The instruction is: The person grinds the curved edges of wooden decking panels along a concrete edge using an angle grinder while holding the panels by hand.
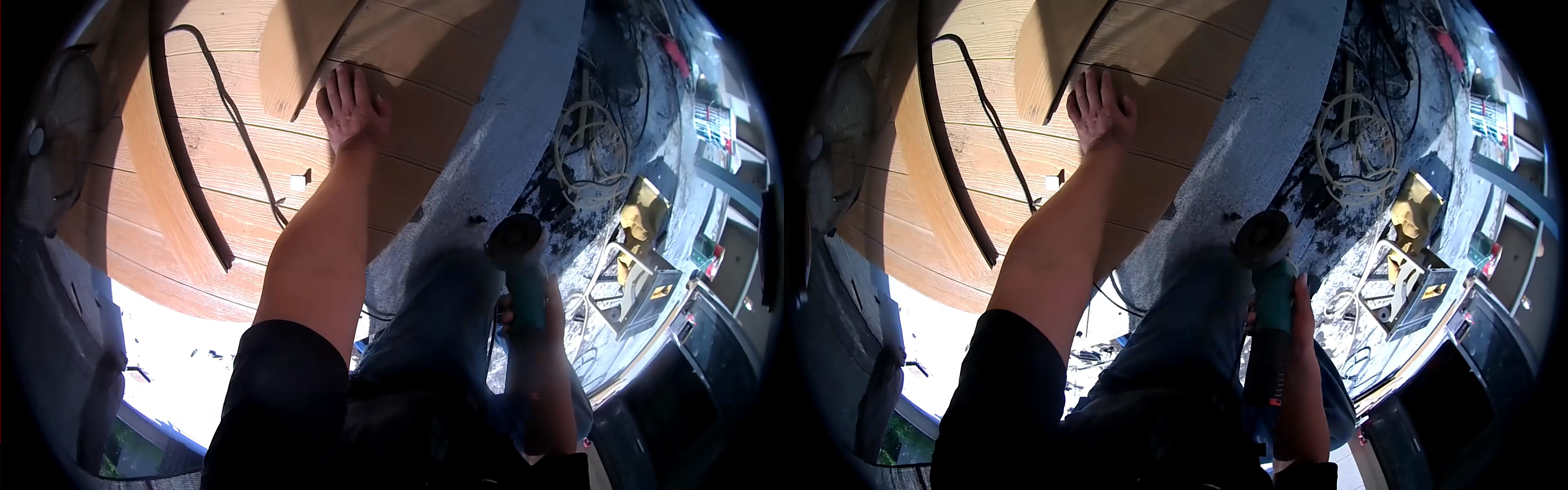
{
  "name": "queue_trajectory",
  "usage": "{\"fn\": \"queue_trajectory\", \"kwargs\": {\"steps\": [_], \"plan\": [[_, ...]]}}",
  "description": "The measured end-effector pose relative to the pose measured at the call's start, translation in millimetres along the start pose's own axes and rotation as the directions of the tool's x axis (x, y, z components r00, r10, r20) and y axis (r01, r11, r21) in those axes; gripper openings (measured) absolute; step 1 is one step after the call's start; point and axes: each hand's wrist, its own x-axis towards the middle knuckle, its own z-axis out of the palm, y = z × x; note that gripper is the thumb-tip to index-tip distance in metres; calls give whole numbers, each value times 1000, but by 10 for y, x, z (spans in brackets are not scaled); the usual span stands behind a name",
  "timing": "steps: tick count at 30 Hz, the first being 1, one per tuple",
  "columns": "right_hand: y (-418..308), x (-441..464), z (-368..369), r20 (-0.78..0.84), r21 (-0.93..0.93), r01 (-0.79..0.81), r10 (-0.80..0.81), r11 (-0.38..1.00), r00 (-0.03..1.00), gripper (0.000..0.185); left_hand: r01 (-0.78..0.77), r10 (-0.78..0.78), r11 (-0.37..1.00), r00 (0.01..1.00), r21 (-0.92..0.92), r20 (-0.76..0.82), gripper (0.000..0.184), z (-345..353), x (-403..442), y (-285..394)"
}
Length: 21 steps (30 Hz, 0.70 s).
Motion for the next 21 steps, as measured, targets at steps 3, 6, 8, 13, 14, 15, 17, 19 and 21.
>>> {"fn": "queue_trajectory", "kwargs": {"steps": [3,6,8,13,14,15,17,19,21], "plan": [[12,-337,-503,-72,199,13,1,980,997,88,10,-10,1000,1000,-26,12,68,-6,-15,-2],[173,-689,-1064,-84,339,28,1,940,996,89,-15,13,999,998,-49,-55,71,3,-27,-20],[366,-887,-1423,18,477,63,-81,876,997,90,-20,15,998,996,-64,-83,71,6,-36,-39],[775,-1304,-2111,312,575,17,-238,818,920,99,7,-6,998,999,-55,33,78,-37,-77,-31],[831,-1359,-2193,327,570,21,-251,822,911,99,7,-4,998,999,-55,42,80,-37,-62,-44],[892,-1471,-2223,348,619,19,-296,785,889,100,-2,4,999,999,-42,52,84,-77,-68,-46],[984,-1663,-2434,315,603,105,-356,791,880,99,-46,49,998,995,-39,90,84,-204,-136,-45],[1058,-1896,-2620,256,548,235,-429,803,866,98,-234,239,971,958,-46,162,79,-329,-182,-182],[1032,-2180,-2405,76,627,326,-472,708,878,87,-376,401,911,903,-171,151,77,-273,-481,-498]]}}
